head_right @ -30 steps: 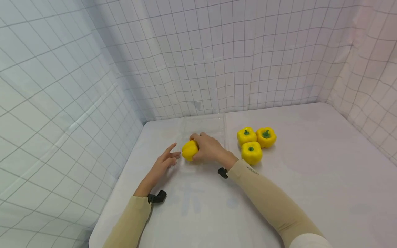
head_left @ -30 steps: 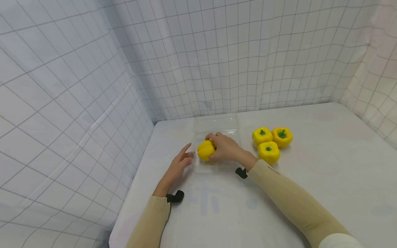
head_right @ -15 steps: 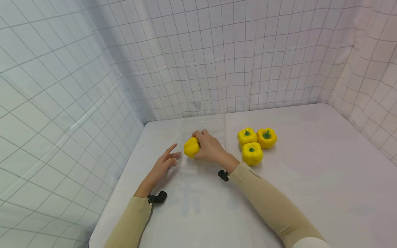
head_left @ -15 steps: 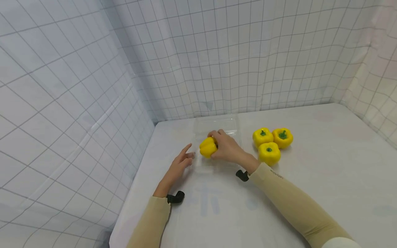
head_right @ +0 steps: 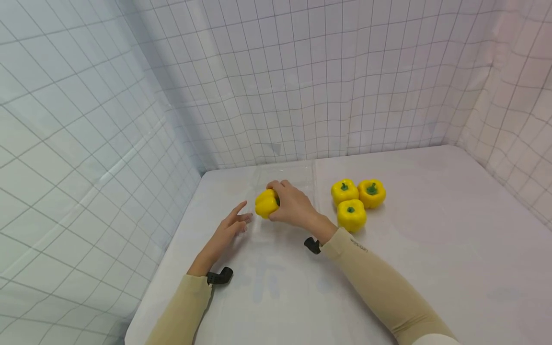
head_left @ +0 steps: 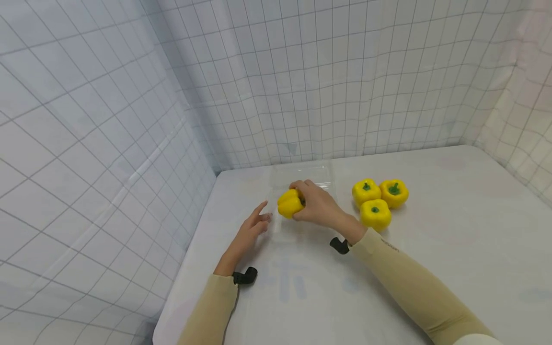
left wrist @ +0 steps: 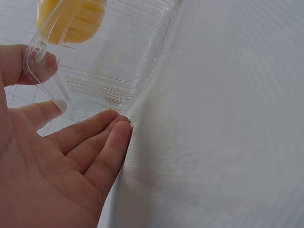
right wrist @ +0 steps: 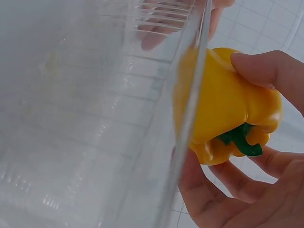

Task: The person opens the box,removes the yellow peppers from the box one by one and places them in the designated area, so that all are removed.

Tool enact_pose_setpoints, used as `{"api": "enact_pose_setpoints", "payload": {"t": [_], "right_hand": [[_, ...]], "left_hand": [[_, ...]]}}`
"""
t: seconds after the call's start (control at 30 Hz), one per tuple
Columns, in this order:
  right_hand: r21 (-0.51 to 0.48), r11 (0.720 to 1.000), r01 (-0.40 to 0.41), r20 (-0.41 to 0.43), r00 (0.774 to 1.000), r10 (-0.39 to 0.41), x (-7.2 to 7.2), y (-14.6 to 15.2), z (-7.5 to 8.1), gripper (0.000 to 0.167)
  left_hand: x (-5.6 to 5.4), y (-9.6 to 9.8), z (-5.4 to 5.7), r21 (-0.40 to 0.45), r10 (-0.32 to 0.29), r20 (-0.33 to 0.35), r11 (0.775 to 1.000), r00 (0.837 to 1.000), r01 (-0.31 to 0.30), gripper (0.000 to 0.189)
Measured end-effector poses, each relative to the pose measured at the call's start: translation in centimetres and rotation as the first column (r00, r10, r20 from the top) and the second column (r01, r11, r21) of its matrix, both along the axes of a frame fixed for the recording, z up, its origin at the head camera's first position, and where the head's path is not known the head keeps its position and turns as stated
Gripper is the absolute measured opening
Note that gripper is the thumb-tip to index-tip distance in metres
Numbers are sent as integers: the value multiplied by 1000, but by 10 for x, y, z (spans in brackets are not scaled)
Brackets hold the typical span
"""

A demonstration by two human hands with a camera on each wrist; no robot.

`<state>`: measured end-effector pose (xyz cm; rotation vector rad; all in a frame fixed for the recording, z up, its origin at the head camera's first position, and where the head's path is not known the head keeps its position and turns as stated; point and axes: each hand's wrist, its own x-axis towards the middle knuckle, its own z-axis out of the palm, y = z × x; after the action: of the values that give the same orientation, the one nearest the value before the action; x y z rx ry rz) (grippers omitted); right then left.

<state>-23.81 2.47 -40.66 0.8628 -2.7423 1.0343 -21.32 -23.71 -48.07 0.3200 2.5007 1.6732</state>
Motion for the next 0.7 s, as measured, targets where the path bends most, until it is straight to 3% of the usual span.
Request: {"api": "enact_pose_setpoints", "payload": {"t": [0.2, 0.7], "right_hand": [[-19, 1000, -2, -33, 999, 2, 5, 2, 3, 72], [-40, 999, 31, -24, 999, -32, 10, 16, 13, 73]], "left_hand": [[1, 1, -1, -15, 25, 2, 1000, 1000, -25, 63], [2, 3, 0, -28, 26, -19, 999, 999, -27, 64]]}}
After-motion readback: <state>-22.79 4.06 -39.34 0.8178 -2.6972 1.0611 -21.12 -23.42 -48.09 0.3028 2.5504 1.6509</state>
